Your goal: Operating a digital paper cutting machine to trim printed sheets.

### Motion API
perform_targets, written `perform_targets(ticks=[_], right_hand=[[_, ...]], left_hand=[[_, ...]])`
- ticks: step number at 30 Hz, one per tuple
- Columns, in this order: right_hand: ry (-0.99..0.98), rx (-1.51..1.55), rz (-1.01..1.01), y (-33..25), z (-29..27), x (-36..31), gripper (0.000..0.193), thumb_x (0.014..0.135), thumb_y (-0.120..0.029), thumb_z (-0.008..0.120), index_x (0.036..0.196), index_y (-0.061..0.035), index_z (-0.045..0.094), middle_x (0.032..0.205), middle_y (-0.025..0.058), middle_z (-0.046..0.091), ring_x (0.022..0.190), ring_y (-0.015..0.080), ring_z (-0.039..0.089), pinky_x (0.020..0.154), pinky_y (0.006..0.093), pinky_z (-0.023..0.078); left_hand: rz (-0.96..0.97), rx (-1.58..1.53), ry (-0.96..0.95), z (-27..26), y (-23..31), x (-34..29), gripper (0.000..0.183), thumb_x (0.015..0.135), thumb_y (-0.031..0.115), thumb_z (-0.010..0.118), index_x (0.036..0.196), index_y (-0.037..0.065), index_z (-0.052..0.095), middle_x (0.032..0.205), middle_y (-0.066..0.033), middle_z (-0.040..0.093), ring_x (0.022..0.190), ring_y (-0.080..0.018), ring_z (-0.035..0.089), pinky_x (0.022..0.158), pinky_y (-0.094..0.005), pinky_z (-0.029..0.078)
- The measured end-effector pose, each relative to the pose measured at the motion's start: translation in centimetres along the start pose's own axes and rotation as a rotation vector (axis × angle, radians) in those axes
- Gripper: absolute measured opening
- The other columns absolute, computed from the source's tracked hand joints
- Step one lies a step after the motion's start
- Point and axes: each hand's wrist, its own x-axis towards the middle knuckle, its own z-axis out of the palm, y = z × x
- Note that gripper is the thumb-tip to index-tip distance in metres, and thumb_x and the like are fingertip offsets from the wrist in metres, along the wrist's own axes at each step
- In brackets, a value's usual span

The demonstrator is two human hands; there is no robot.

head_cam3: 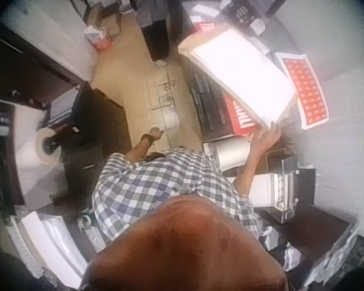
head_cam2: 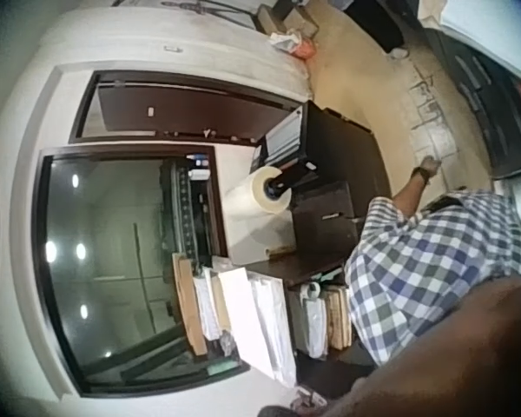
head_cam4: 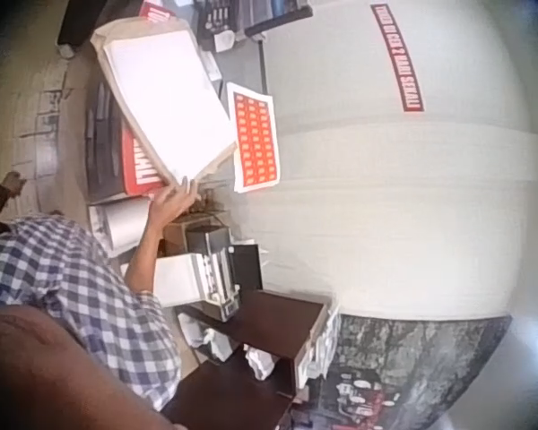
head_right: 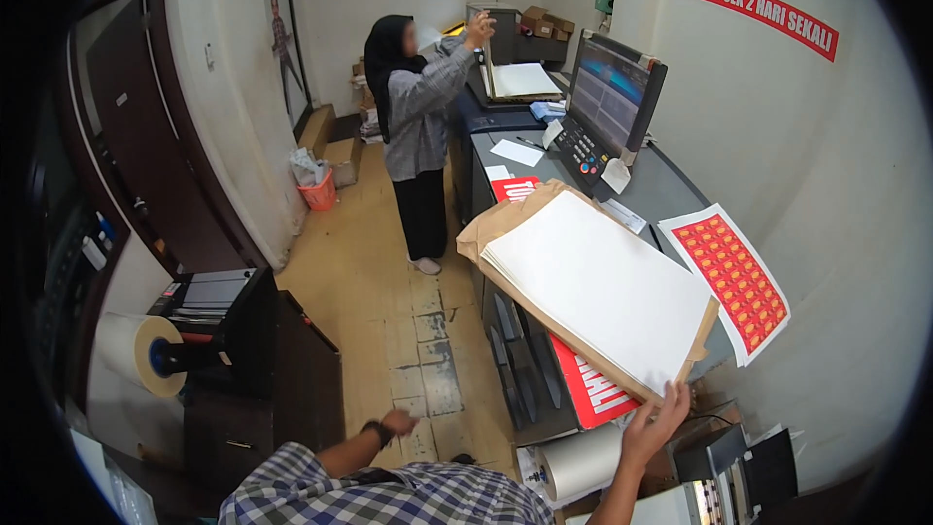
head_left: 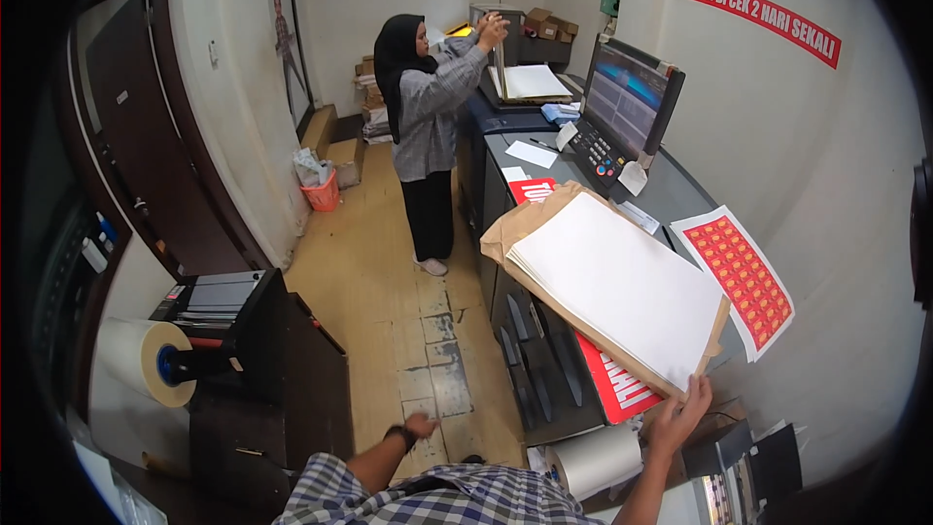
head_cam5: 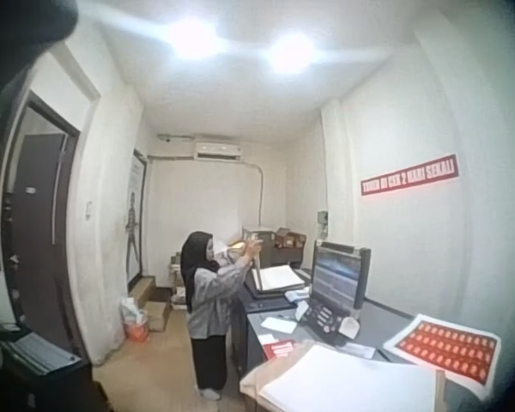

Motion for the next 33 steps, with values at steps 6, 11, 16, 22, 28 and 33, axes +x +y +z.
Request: perform_targets(ticks=[6,11,16,22,28,33], right_hand=[[-0.377,0.433,-0.080,-2.7,1.3,-4.3,0.016,0.084,0.001,0.062,0.099,0.0016,0.067,0.086,0.0161,0.061,0.079,0.0313,0.060,0.073,0.0400,0.047],[-0.368,0.457,-0.138,-2.8,3.7,-5.1,0.004,0.085,-0.005,0.067,0.087,-0.0019,0.069,0.069,0.0116,0.057,0.062,0.0283,0.056,0.058,0.0393,0.043],[-0.239,0.349,-0.156,-2.7,5.4,-5.3,0.015,0.084,-0.010,0.068,0.071,-0.0054,0.062,0.063,0.0100,0.053,0.060,0.0301,0.055,0.056,0.0431,0.043],[-0.261,0.330,-0.118,-2.6,5.0,-5.3,0.021,0.084,-0.009,0.068,0.067,-0.0054,0.056,0.064,0.0106,0.052,0.061,0.0311,0.054,0.058,0.0455,0.041],[-0.226,0.358,-0.121,-2.5,4.6,-5.2,0.018,0.084,-0.011,0.068,0.070,-0.0058,0.059,0.065,0.0109,0.054,0.064,0.0324,0.056,0.060,0.0456,0.043],[-0.268,0.377,-0.124,-3.2,4.8,-5.3,0.016,0.084,-0.011,0.068,0.071,-0.0056,0.059,0.066,0.0111,0.055,0.064,0.0325,0.056,0.060,0.0452,0.044]], left_hand=[[-0.245,0.264,-0.325,7.5,-12.4,-8.6,0.056,0.086,0.056,0.063,0.093,0.001,0.074,0.086,-0.0178,0.074,0.079,-0.0349,0.072,0.077,-0.0458,0.055],[-0.162,0.264,-0.321,8.1,-12.2,-10.7,0.053,0.088,0.053,0.063,0.090,0.001,0.073,0.082,-0.0149,0.073,0.075,-0.0307,0.071,0.070,-0.0450,0.055],[-0.279,-0.146,-0.170,7.0,-7.3,-12.3,0.045,0.092,0.047,0.063,0.086,0.003,0.071,0.076,-0.0095,0.071,0.068,-0.0214,0.068,0.060,-0.0397,0.053],[-0.217,-0.284,-0.195,6.3,-0.3,-11.3,0.071,0.094,0.046,0.065,0.142,-0.004,0.048,0.109,-0.0140,0.071,0.087,-0.0188,0.069,0.068,-0.0303,0.054],[-0.266,-0.159,-0.343,6.7,-1.8,-11.7,0.070,0.095,0.053,0.060,0.140,0.000,0.052,0.113,-0.0155,0.071,0.096,-0.0252,0.069,0.077,-0.0361,0.054],[-0.089,0.328,-0.528,8.9,-8.2,-11.3,0.074,0.093,0.065,0.050,0.127,0.001,0.066,0.127,-0.0182,0.066,0.118,-0.0357,0.061,0.103,-0.0432,0.045]])
